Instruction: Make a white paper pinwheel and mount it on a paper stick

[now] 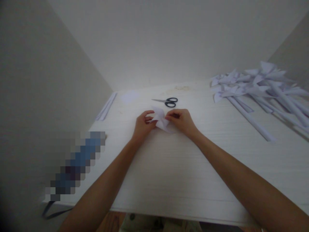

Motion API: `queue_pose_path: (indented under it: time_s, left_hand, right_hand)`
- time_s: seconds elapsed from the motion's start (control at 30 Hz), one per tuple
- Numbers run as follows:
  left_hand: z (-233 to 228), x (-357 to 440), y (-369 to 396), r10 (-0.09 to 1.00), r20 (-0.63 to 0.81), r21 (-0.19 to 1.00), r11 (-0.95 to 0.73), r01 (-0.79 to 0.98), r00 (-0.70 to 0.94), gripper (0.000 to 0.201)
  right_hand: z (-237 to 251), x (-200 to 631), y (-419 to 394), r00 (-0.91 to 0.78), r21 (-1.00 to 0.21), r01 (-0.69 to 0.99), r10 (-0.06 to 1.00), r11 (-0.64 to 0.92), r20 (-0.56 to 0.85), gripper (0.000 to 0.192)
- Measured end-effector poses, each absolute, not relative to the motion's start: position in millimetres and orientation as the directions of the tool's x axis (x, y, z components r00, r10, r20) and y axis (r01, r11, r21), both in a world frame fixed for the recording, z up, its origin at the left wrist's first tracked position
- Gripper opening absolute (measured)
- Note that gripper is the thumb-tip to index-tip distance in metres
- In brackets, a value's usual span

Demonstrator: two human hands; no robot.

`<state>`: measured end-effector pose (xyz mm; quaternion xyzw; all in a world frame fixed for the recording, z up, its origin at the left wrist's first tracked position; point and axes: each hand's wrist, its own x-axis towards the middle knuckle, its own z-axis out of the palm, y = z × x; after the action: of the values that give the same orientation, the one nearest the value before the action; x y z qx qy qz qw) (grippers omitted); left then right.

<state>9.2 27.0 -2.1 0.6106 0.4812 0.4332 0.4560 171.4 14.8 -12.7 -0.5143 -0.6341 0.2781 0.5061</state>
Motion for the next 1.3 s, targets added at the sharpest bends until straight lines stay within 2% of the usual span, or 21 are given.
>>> queue_pose_path:
  time_s: [0.47, 1.3]
  left_hand:
    - [1.9, 8.2, 25.1, 0.981, 0.081, 0.975, -0.115, 0.189, 0.177, 0.035]
    - [0.3, 9.2, 25.5, 0.98, 0.094, 0.974, -0.127, 0.189, 0.175, 0.033]
  right_hand:
    - [-11.8, 173.1, 13.6, -0.021, -0.88, 0.357, 0.945, 0.313, 0.328, 0.017]
    - [-10.6, 171.8, 13.8, -0.029, -0.877, 0.367, 0.946, 0.311, 0.323, 0.016]
